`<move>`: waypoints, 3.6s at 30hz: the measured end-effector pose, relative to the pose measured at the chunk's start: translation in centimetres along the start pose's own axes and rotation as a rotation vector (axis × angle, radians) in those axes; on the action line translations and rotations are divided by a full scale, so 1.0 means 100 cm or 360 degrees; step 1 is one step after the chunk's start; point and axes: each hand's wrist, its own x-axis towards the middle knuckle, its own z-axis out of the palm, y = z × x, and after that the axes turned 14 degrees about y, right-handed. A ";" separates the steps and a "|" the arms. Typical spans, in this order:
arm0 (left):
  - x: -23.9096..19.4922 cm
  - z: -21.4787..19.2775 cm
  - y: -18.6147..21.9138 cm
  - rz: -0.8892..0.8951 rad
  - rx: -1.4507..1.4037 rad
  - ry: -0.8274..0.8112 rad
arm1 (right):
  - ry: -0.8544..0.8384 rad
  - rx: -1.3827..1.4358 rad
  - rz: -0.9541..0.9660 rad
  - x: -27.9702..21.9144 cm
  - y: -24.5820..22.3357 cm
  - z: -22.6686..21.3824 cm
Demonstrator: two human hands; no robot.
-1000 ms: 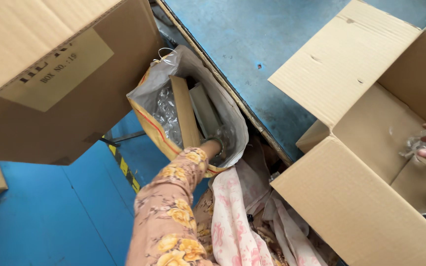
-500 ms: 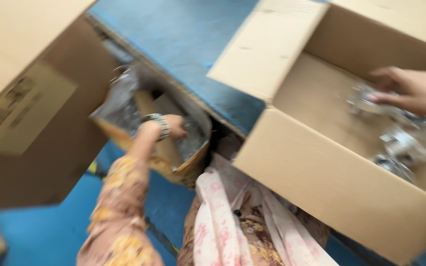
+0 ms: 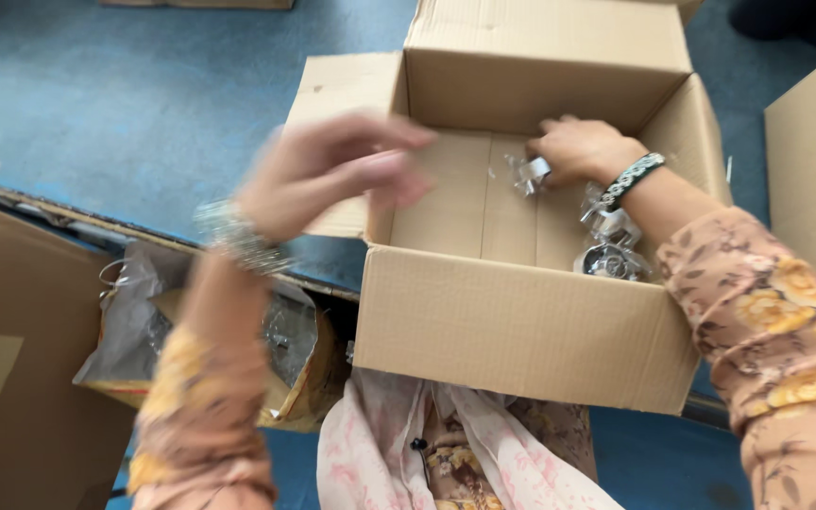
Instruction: The person is packing light fixtures into a cardboard box by picking up individual metal fixture housings and placing them into divided compartments within the box.
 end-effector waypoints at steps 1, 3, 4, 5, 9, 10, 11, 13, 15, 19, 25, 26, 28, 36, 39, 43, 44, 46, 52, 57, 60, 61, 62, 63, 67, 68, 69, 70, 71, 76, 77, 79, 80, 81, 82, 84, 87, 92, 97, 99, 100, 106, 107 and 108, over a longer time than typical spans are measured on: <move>0.029 0.028 -0.014 0.0010 0.0020 0.0037 | 0.0022 0.0026 -0.0024 0.001 0.001 0.000; 0.093 0.082 -0.041 0.0168 0.0211 0.0227 | -0.0032 0.0294 0.0131 0.003 0.010 -0.007; 0.116 0.101 -0.055 0.0297 0.0239 0.0355 | -0.0058 0.0426 0.0203 0.004 0.014 -0.011; 0.132 0.113 -0.070 0.0357 0.0269 0.0528 | 0.0074 0.0596 0.0221 0.002 0.020 -0.013; 0.171 0.109 -0.127 0.0283 0.0231 0.0943 | 0.0590 0.1396 0.0302 0.003 0.055 -0.007; 0.176 0.101 -0.135 0.0186 0.0187 0.0974 | 0.0718 0.1625 0.0327 0.005 0.063 -0.002; 0.175 0.096 -0.140 0.0045 0.0139 0.0955 | 0.0736 0.2062 0.0226 0.009 0.067 0.005; 0.166 0.088 -0.143 -0.0233 0.0056 0.0915 | 0.0746 0.2938 -0.0020 0.019 0.071 0.009; 0.164 0.094 -0.140 -0.0007 -0.0219 0.0633 | 0.0619 0.3255 -0.0103 0.015 0.067 0.009; 0.155 0.110 -0.134 0.0117 -0.0102 0.0136 | 0.0408 0.3577 -0.0003 0.000 0.056 -0.002; 0.147 0.119 -0.128 0.0141 -0.0567 0.0014 | 0.0439 0.3259 0.0143 -0.002 0.039 -0.010; 0.147 0.119 -0.128 0.0125 -0.0535 0.0086 | 0.0618 0.2978 0.0165 0.000 0.038 -0.012; 0.147 0.120 -0.129 0.0083 -0.0464 0.0223 | 0.0942 0.2410 0.0211 0.002 0.034 -0.014; 0.142 0.117 -0.125 0.0477 0.0317 0.0494 | 0.1684 0.1620 0.0043 -0.018 0.008 -0.042; 0.143 0.114 -0.122 0.0538 0.0524 0.0530 | 0.1670 0.1497 0.0116 -0.019 -0.005 -0.052; 0.141 0.115 -0.120 0.0558 0.0622 0.0547 | 0.1578 0.1509 0.0187 -0.022 -0.003 -0.050; 0.140 0.116 -0.119 0.0547 0.0642 0.0524 | 0.1496 0.1621 0.0153 -0.021 0.000 -0.049; 0.142 0.111 -0.120 0.0531 0.0672 0.0458 | 0.1334 0.1836 0.0106 -0.012 0.006 -0.048; 0.140 0.109 -0.117 0.0412 0.0662 0.0476 | 0.1144 0.2397 0.0349 -0.007 0.007 -0.035; 0.140 0.111 -0.119 0.0494 0.0874 0.0535 | 0.1227 0.2136 0.0116 -0.005 0.007 -0.033; 0.140 0.111 -0.121 0.0550 0.0991 0.0630 | 0.1188 0.2233 0.0097 -0.002 0.003 -0.030; 0.140 0.112 -0.120 0.0562 0.1023 0.0675 | 0.1177 0.2248 0.0096 -0.001 0.001 -0.030; 0.140 0.112 -0.119 0.0528 0.1012 0.0686 | 0.1214 0.2253 0.0076 -0.002 0.000 -0.030; 0.139 0.111 -0.118 0.0493 0.1000 0.0700 | 0.1249 0.2258 0.0054 -0.004 -0.001 -0.031; 0.138 0.109 -0.109 0.0434 0.0911 0.0702 | 0.1265 0.2413 0.0139 -0.011 -0.006 -0.038; 0.139 0.108 -0.107 0.0451 0.0851 0.0706 | 0.1269 0.2433 0.0114 -0.013 -0.007 -0.040; 0.138 0.106 -0.105 0.0467 0.0797 0.0707 | 0.1274 0.2460 0.0088 -0.015 -0.008 -0.041; 0.138 0.105 -0.104 0.0483 0.0744 0.0708 | 0.1278 0.2488 0.0062 -0.015 -0.010 -0.043; 0.138 0.104 -0.104 0.0461 0.0675 0.0712 | 0.1310 0.2474 0.0024 -0.014 -0.010 -0.043; 0.142 0.103 -0.106 0.0369 0.0470 0.0724 | 0.1376 0.2422 -0.0031 -0.012 -0.011 -0.043; 0.144 0.103 -0.107 0.0346 0.0455 0.0742 | 0.1379 0.2413 -0.0033 -0.011 -0.011 -0.043; 0.145 0.103 -0.107 0.0298 0.0423 0.0779 | 0.1382 0.2395 -0.0034 -0.010 -0.012 -0.045; 0.143 0.101 -0.107 0.0369 0.0521 0.0789 | 0.1348 0.2394 0.0033 -0.010 -0.014 -0.045; 0.142 0.097 -0.106 0.0443 0.0621 0.0800 | 0.1317 0.2392 0.0096 -0.009 -0.015 -0.046; 0.141 0.096 -0.105 0.0517 0.0721 0.0810 | 0.1285 0.2389 0.0159 -0.009 -0.015 -0.046; 0.139 0.099 -0.101 0.0586 0.0803 0.0814 | 0.1292 0.2287 0.0093 -0.008 -0.013 -0.046; 0.136 0.102 -0.098 0.0606 0.0897 0.0797 | 0.1137 0.2267 0.0089 -0.008 -0.005 -0.043; 0.136 0.102 -0.098 0.0575 0.1037 0.0733 | 0.1070 0.1901 0.0210 -0.010 -0.003 -0.045; 0.139 0.101 -0.106 0.0477 0.1012 0.0664 | 0.1180 0.1309 0.0100 -0.011 -0.005 -0.052; 0.143 0.100 -0.113 0.0469 0.0826 0.0639 | 0.1351 0.1109 -0.0062 -0.012 -0.005 -0.053; 0.145 0.100 -0.116 0.0464 0.0733 0.0626 | 0.1432 0.1007 -0.0144 -0.013 -0.005 -0.053; 0.165 0.084 -0.128 -0.0428 -0.0424 0.0763 | 0.1177 0.1538 0.0074 -0.025 -0.015 -0.065; 0.165 0.080 -0.131 -0.0431 -0.0481 0.0698 | 0.1273 0.1376 -0.0077 -0.029 -0.020 -0.067; 0.165 0.076 -0.134 -0.0434 -0.0538 0.0633 | 0.1362 0.1209 -0.0227 -0.032 -0.027 -0.067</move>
